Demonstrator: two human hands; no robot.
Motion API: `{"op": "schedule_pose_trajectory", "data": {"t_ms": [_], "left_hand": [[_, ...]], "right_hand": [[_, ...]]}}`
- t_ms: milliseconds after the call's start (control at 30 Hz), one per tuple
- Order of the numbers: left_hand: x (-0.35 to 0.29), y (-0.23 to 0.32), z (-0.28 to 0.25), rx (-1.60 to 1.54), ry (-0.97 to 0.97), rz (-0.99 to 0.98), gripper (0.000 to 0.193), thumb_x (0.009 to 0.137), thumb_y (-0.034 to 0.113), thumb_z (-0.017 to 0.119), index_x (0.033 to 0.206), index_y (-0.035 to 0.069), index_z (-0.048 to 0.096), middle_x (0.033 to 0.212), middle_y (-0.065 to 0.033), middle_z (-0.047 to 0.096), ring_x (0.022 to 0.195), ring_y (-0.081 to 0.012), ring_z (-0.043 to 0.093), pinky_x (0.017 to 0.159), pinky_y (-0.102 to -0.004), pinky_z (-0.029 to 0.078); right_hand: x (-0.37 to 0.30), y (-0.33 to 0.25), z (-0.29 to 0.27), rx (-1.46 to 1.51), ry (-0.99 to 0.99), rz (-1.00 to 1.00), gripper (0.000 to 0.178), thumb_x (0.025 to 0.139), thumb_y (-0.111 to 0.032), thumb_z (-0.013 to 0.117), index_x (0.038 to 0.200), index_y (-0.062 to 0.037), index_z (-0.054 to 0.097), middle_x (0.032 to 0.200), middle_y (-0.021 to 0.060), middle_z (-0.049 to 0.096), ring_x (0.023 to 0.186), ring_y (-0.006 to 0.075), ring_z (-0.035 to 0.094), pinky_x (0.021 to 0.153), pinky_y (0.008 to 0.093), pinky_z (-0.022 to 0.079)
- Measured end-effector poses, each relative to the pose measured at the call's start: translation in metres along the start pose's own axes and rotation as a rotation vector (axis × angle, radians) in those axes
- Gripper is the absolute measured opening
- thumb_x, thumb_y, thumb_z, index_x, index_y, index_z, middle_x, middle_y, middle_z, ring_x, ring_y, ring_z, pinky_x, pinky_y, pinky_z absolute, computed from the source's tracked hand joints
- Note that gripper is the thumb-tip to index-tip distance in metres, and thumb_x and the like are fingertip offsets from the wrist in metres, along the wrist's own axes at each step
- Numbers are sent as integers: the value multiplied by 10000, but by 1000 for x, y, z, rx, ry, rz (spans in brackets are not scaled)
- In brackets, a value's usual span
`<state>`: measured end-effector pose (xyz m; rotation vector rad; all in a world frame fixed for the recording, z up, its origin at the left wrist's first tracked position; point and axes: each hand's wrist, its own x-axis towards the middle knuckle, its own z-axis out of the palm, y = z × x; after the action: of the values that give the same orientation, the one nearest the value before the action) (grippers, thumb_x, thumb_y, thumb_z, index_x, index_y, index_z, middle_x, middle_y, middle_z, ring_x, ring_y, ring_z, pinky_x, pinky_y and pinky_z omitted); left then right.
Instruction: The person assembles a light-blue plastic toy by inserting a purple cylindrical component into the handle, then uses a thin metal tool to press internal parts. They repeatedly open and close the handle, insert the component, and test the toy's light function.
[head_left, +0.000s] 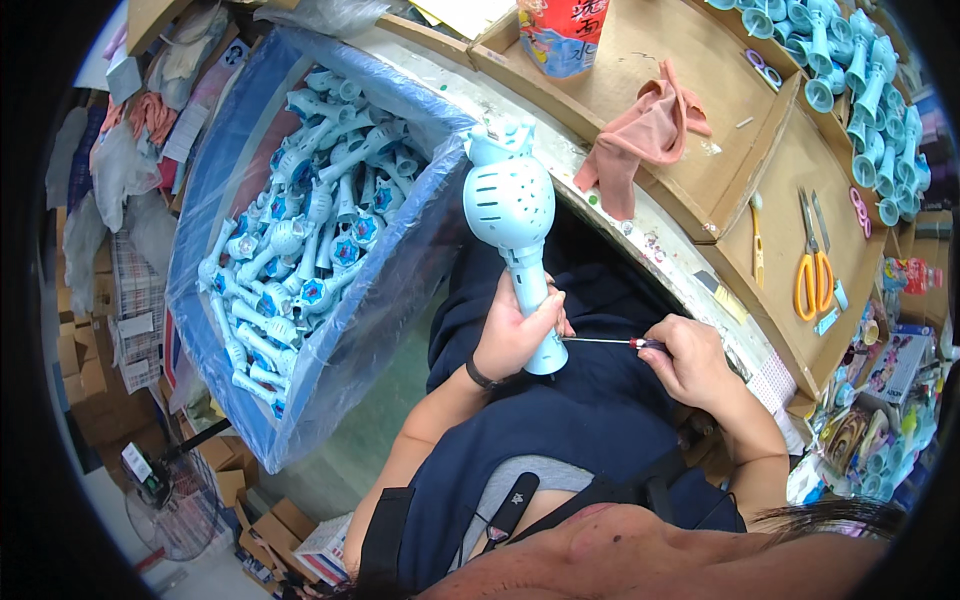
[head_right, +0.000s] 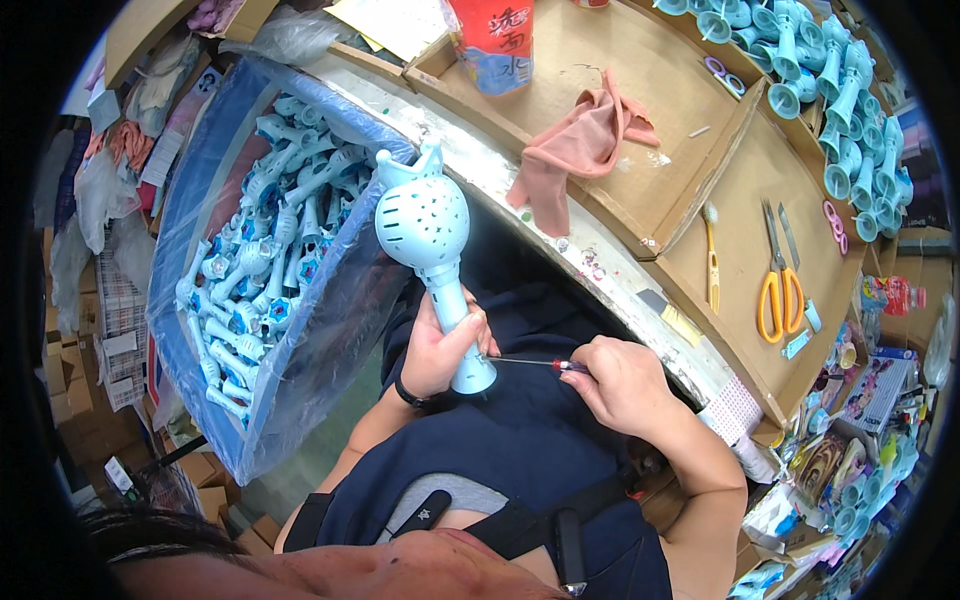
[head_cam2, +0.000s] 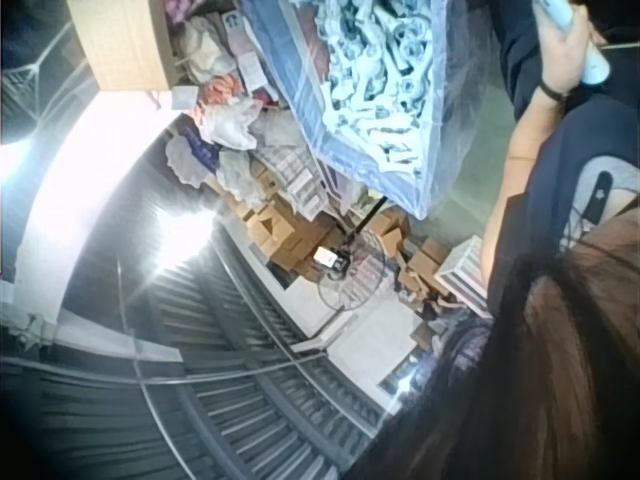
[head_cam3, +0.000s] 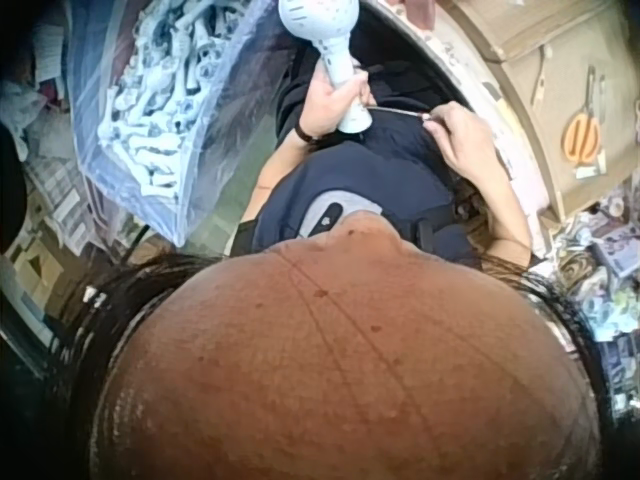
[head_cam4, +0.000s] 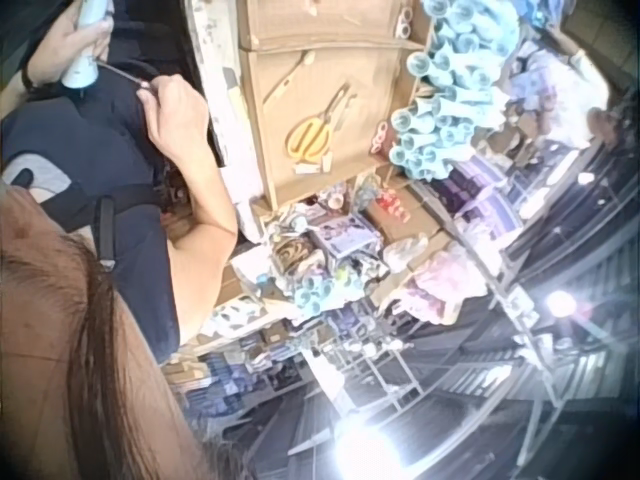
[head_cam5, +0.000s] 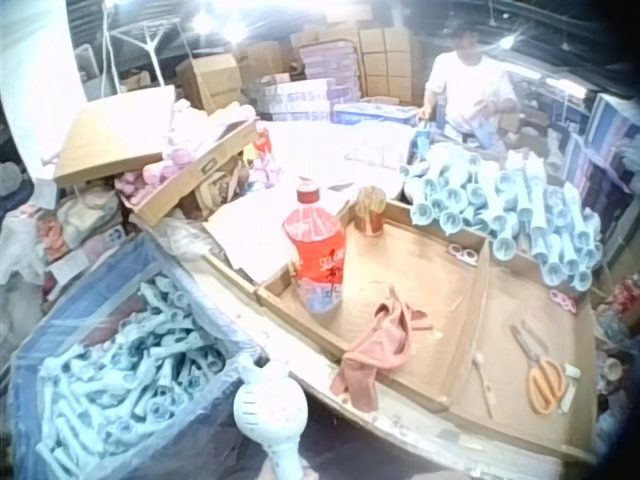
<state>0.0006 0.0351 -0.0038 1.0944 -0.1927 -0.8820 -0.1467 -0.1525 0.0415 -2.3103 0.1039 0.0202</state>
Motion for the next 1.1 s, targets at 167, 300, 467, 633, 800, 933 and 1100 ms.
{"op": "schedule_pose_trajectory", "data": {"t_ms": [167,300,467,633,800,933,1100], "left_hand": [[0,3,0,29,-10,-13,252,879,-36,494,1078,36,357,845,-59,502,626,-125,573,598,-306,539],[-2,5,-3,65,9,9,266,875,-29,509,1083,33,357,854,-61,504,638,-127,581,599,-300,537],[-2,1,-5,132,4,-58,287,866,-12,536,1087,23,356,860,-63,511,652,-128,590,606,-292,535],[1,0,-7,218,1,-21,284,881,24,543,1094,15,355,843,-62,522,649,-124,585,597,-280,519],[-1,3,-4,29,-73,-126,351,970,218,460,1230,21,330,852,-75,529,710,-121,566,669,-287,509],[0,5,-2,-88,-58,-122,457,980,389,382,1255,28,326,836,-80,533,727,-136,559,713,-295,503],[-1,2,-1,19,-69,-104,412,982,365,399,1228,39,342,839,-71,530,700,-118,539,666,-259,477]], "right_hand": [[-1,13,11,767,-341,720,206,883,-225,584,811,-36,542,586,108,532,542,273,561,523,340,443],[-2,3,18,246,63,126,170,873,-207,597,825,-45,576,645,113,550,541,247,555,524,321,440],[2,1,15,368,25,32,180,877,-215,607,904,-42,569,647,65,533,564,197,558,522,293,435],[4,10,13,1320,-319,827,180,929,-227,553,966,-52,537,708,-9,482,539,54,424,465,197,354],[1,13,21,128,148,-100,175,784,-135,697,906,-55,600,761,68,561,605,182,565,519,295,452],[3,26,20,-115,187,-359,209,731,-138,731,886,-59,616,669,31,550,588,197,562,506,304,452],[-1,29,29,-115,159,-385,214,735,-155,735,874,-61,602,682,51,557,574,203,559,496,299,447]]}}
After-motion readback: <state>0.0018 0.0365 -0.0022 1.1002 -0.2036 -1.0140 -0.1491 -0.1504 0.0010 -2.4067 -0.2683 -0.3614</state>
